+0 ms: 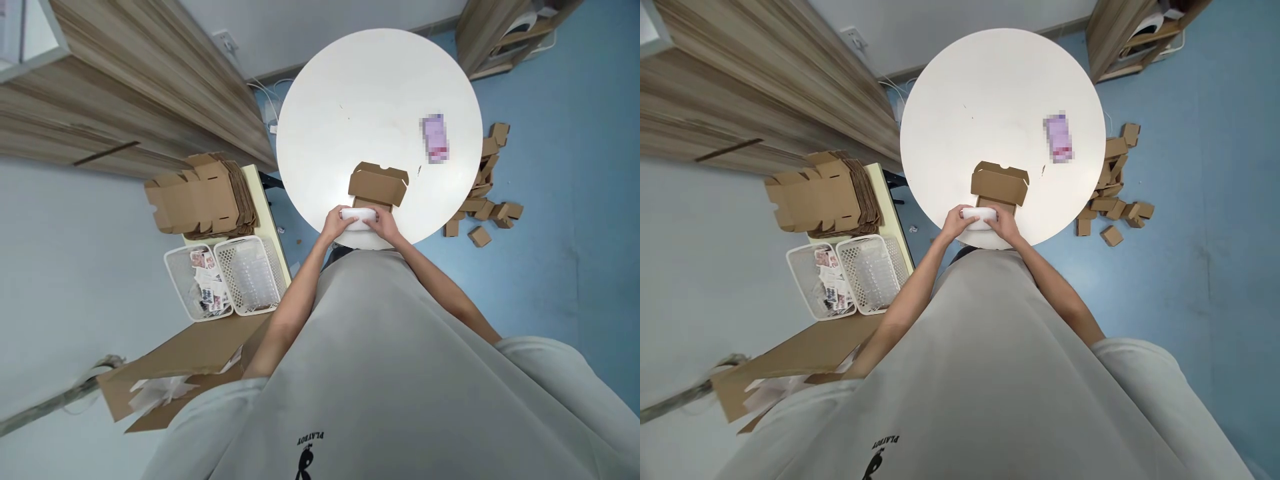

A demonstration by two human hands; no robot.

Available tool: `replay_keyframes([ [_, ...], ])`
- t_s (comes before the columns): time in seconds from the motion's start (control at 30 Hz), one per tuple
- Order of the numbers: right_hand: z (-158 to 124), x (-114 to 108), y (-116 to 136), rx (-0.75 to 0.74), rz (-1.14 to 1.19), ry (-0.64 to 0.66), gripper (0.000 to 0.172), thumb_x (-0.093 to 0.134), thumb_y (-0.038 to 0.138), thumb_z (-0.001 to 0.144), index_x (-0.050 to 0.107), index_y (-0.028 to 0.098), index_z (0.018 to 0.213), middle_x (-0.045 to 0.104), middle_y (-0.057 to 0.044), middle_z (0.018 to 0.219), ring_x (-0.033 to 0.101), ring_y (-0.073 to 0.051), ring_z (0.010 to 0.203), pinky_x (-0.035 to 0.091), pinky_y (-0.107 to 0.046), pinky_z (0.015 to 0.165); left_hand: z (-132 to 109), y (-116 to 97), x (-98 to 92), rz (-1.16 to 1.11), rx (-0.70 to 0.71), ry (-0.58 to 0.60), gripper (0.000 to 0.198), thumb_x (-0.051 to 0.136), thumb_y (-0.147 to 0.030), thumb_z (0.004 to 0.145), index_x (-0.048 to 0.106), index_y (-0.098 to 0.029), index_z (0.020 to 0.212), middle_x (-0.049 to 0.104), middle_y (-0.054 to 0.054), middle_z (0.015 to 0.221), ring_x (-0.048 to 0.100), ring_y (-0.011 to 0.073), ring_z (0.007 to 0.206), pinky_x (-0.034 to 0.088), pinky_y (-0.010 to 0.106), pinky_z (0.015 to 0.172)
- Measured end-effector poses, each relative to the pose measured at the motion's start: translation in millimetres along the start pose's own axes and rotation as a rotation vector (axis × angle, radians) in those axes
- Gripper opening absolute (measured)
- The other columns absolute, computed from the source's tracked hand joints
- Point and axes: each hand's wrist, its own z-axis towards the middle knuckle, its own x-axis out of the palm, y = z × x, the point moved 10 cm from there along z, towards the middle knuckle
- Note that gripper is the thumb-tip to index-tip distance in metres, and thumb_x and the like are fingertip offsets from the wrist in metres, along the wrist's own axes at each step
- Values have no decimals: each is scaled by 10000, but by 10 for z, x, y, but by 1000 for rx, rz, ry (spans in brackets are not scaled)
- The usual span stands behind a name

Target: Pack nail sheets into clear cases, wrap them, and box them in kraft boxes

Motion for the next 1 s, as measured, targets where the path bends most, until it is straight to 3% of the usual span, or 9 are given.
replay_keyframes([
  [0.17, 40, -155, -339, 203, -75, -115, 461, 709, 367, 969, 714, 128, 1363, 811, -105, 1119, 722, -271, 1000, 561, -342, 912, 260, 30, 282, 71, -98, -25, 366, 836, -408, 923, 770, -136, 1159, 846, 149, 1104, 770, 290, 1034, 591, 378, 931],
  [0.3, 51, -175, -503, 285, -127, -166, 448, 705, 362, 996, 685, 106, 1363, 804, -134, 1132, 724, -289, 1025, 556, -344, 918, 388, -39, 446, 270, -114, 26, 204, 752, -319, 966, 783, -168, 1099, 838, 135, 1108, 768, 284, 1028, 569, 380, 941],
  [0.57, 171, -77, -544, 366, -230, -128, 328, 680, 278, 1053, 700, 112, 1336, 785, -200, 1271, 727, -336, 1198, 547, -384, 1021, 437, -172, 541, 711, -109, 42, 158, 622, -249, 1037, 767, -188, 1025, 811, 193, 1140, 751, 328, 1098, 530, 403, 952],
  [0.7, 220, -26, -528, 402, -340, -60, 281, 686, 271, 1073, 752, 81, 1270, 770, -260, 1306, 745, -350, 1210, 565, -401, 1020, 399, -170, 567, 770, -107, 54, 316, 478, -111, 1040, 787, -178, 1047, 805, 217, 1177, 753, 326, 1097, 523, 419, 949],
  [0.83, 263, 1, -468, 389, -409, -39, 252, 686, 249, 1082, 786, 82, 1242, 769, -281, 1319, 761, -356, 1223, 585, -405, 1013, 394, -190, 597, 806, -97, 57, 356, 454, -93, 1037, 797, -151, 1115, 789, 247, 1224, 742, 352, 1157, 523, 440, 979],
  [1.0, 265, -85, -404, 355, -414, -42, 212, 739, 275, 1055, 822, 99, 1139, 806, -267, 1247, 779, -355, 1203, 600, -391, 993, 339, -255, 487, 796, -59, 45, 307, 519, -234, 1079, 798, -173, 1191, 795, 226, 1241, 734, 362, 1207, 538, 437, 1011],
])
